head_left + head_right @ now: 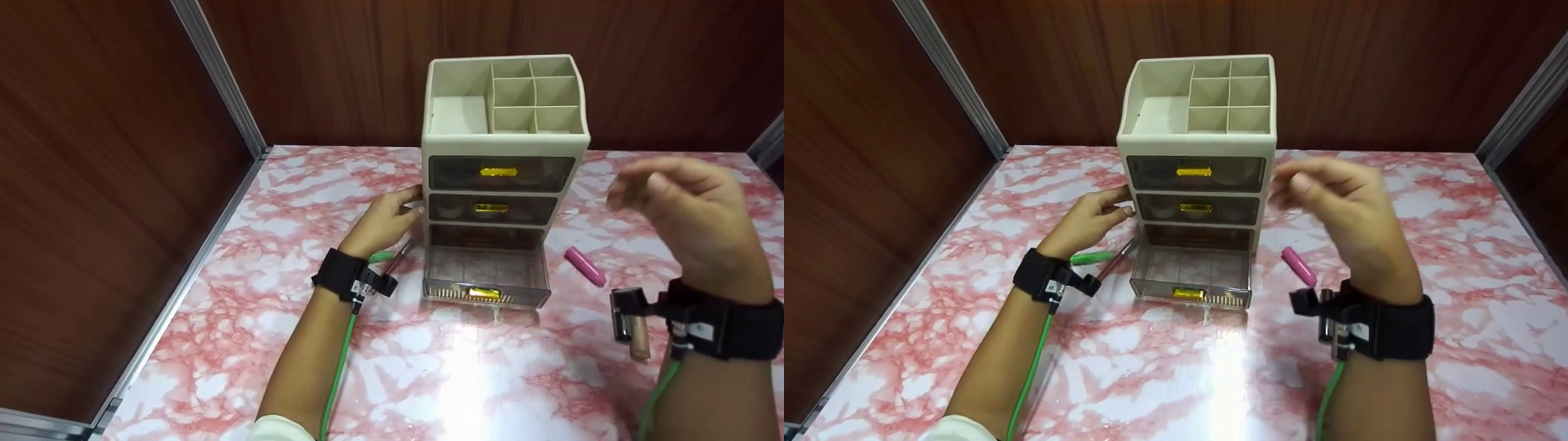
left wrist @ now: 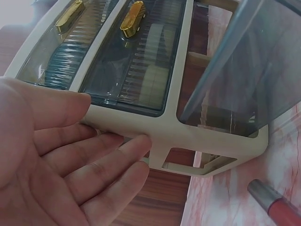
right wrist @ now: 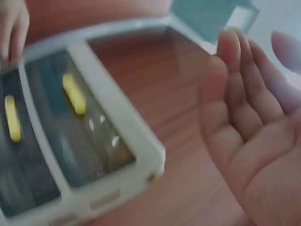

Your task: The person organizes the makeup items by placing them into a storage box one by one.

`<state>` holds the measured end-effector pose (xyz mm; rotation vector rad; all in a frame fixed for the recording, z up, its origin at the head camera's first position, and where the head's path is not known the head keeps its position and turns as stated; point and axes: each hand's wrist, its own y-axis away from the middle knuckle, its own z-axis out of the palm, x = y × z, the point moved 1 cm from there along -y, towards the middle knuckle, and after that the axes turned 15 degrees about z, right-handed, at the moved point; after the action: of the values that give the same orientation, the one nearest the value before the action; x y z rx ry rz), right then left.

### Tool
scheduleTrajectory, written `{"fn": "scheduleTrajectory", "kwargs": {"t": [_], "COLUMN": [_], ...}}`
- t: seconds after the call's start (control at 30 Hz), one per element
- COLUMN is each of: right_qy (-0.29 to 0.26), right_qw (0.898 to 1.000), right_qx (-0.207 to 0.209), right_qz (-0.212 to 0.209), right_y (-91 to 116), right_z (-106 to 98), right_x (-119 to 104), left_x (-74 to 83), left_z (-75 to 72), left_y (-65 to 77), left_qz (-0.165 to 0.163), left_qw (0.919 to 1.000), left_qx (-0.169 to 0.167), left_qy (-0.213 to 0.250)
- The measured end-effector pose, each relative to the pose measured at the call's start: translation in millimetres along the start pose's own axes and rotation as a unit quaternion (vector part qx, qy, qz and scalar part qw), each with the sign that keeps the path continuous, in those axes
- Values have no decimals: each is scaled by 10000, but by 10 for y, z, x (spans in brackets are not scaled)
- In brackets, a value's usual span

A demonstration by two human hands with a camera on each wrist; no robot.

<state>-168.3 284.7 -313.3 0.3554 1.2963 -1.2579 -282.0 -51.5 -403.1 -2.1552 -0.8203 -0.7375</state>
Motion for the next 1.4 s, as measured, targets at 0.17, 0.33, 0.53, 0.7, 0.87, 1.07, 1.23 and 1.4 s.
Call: {"fn": "scheduleTrajectory", "kwargs": {"t": [0.17, 0.33, 0.53, 0.7, 0.87, 1.07, 1.23, 1.4], "right_qy": [-52, 250, 638, 592, 836, 1686, 2411, 2462], "right_qw": [9883, 9697, 9553, 9536, 9543, 9340, 9137, 9151], "right_qx": [1340, 2318, 2885, 2930, 2846, 3149, 3269, 3184], "right_qz": [-721, -731, 9, 361, 355, 134, 114, 238], "right_y": [-197, -372, -491, -529, -523, -592, -654, -656], "right_z": [-216, -381, -499, -564, -636, -582, -460, -446], "right_x": [170, 439, 825, 948, 900, 849, 860, 871], "left_x": [-28, -52, -87, -94, -77, -98, -255, -385], "left_z": [-27, -54, -62, -68, -74, -132, -184, -71], "left_y": [-26, -65, -10, 12, -75, -209, -175, -113], "left_qz": [8, -31, -36, -53, 20, 190, -38, -308], "left_qw": [9999, 9999, 9999, 9998, 10000, 9984, 9825, 9520], "left_qx": [92, 111, 85, 165, 89, -202, -718, -1627], "left_qy": [-113, -115, -126, 26, 18, -485, -1721, -2573]}}
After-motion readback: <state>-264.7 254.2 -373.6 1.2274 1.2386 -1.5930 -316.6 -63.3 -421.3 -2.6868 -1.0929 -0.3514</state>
